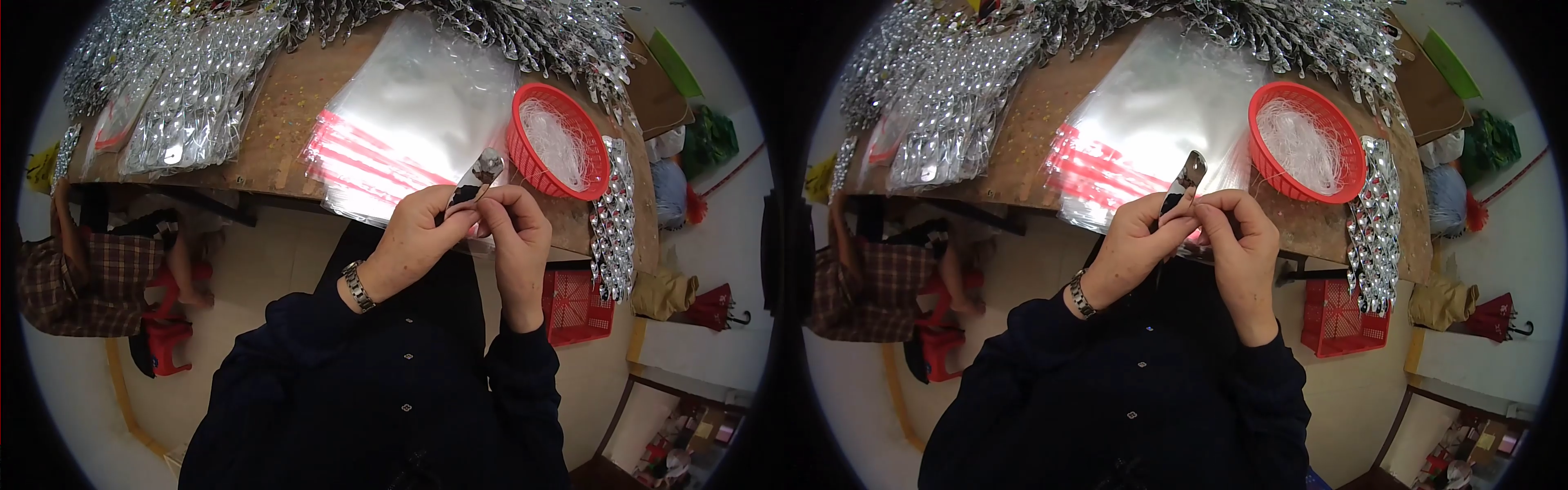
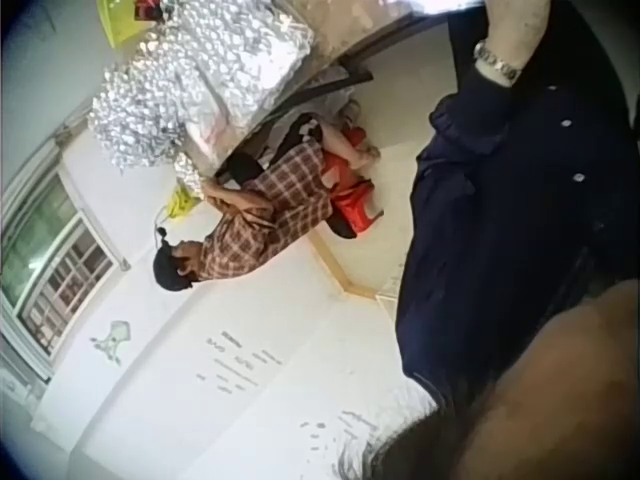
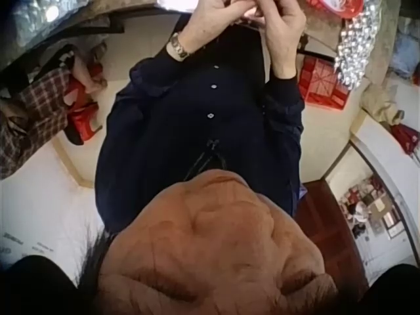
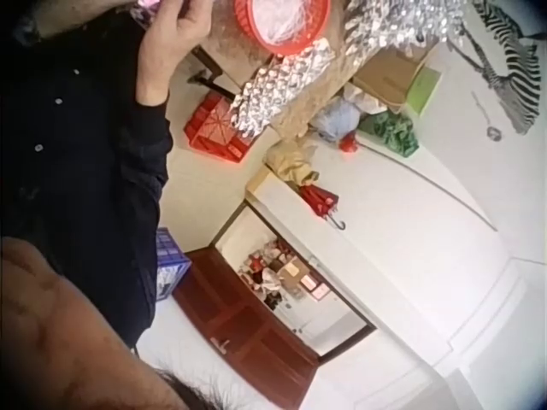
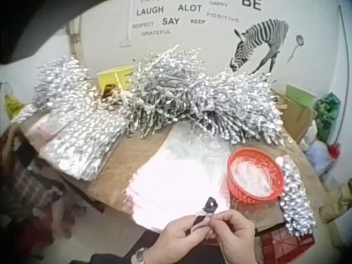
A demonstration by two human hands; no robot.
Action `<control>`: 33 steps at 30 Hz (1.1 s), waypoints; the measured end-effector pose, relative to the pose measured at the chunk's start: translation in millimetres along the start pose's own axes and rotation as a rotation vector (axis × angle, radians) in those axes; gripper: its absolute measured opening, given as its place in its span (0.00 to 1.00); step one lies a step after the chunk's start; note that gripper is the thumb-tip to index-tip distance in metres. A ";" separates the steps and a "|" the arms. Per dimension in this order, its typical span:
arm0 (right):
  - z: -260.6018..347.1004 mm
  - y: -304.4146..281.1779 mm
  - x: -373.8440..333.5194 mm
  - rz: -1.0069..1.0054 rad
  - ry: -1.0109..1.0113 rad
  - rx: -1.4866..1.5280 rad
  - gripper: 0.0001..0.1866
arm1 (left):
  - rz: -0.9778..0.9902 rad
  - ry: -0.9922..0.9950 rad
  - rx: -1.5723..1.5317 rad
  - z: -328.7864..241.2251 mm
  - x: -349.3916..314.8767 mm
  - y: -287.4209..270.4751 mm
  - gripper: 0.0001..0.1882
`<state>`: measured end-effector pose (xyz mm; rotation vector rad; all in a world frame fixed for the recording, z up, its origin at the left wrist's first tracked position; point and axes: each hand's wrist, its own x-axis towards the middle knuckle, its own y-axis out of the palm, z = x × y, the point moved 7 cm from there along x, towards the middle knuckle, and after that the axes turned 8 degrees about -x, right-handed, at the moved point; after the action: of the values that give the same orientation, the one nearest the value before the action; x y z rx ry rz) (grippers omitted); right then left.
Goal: Packaging decorative bells into small plastic bags and sealing them with wire ties.
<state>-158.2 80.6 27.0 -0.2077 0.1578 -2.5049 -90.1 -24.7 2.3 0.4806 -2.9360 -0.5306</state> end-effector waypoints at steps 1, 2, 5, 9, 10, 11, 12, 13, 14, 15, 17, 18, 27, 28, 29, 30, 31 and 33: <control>-0.6 -0.5 -0.2 -0.001 -0.001 0.000 0.03 | 0.005 -0.004 -0.017 0.1 -0.3 0.9 0.05; -0.6 -2.3 -0.4 -0.013 -0.016 -0.016 0.04 | 0.011 -0.007 -0.034 0.0 -0.7 2.0 0.07; 3.2 -9.2 0.8 -0.060 -0.037 -0.027 0.04 | -0.042 -0.065 -0.049 -4.4 -1.8 1.4 0.14; 17.9 -21.8 -2.5 -0.135 -0.116 0.012 0.04 | 0.050 -0.012 -0.095 -1.2 -1.1 -7.9 0.22; 21.1 -23.5 -3.7 -0.136 -0.135 0.004 0.03 | 0.057 -0.021 -0.090 -0.2 -1.1 -7.6 0.24; 23.1 -23.2 -5.0 -0.134 -0.135 0.005 0.03 | 0.063 -0.031 -0.085 0.9 -1.3 -7.4 0.27; 26.5 -23.0 -6.7 -0.143 -0.158 -0.002 0.03 | 0.061 -0.031 -0.084 0.3 -1.6 -7.4 0.27; 30.6 -23.8 -8.5 -0.156 -0.182 -0.011 0.03 | 0.067 -0.042 -0.109 -0.6 -1.3 -5.5 0.25; 32.9 -23.4 -9.8 -0.157 -0.181 -0.012 0.03 | 0.073 -0.053 -0.134 -0.7 -1.1 -4.0 0.23; 36.3 -23.3 -11.5 -0.172 -0.198 -0.042 0.01 | 0.074 -0.054 -0.135 0.5 -1.0 -3.1 0.23; 39.6 -22.2 -14.0 -0.187 -0.215 -0.071 0.01 | 0.057 -0.092 -0.098 5.9 -0.9 -2.1 0.18; 41.9 -21.1 -15.4 -0.191 -0.240 -0.097 0.02 | 0.057 -0.092 -0.098 6.0 -1.3 -0.9 0.18; 46.1 -20.4 -17.9 -0.248 -0.381 -0.308 0.03 | 0.055 -0.097 -0.183 7.1 -3.0 2.6 0.12; 46.4 -20.4 -18.1 -0.258 -0.392 -0.326 0.04 | 0.057 -0.091 -0.181 8.1 -3.0 2.2 0.11; 46.4 -20.0 -17.9 -0.257 -0.392 -0.326 0.04 | 0.059 -0.085 -0.178 8.6 -3.0 2.0 0.11; 46.9 -19.5 -18.0 -0.264 -0.398 -0.337 0.04 | 0.059 -0.085 -0.178 8.6 -3.2 2.2 0.11; 47.7 -19.5 -18.2 -0.271 -0.404 -0.349 0.04 | 0.057 -0.086 -0.184 8.3 -3.5 2.9 0.10; 47.7 -19.5 -17.9 -0.270 -0.408 -0.358 0.04 | 0.055 -0.086 -0.191 8.3 -4.1 3.3 0.10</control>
<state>-146.2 103.8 74.9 -0.9323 0.4324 -2.6157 -88.6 -17.8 -4.5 0.3615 -2.9286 -0.8342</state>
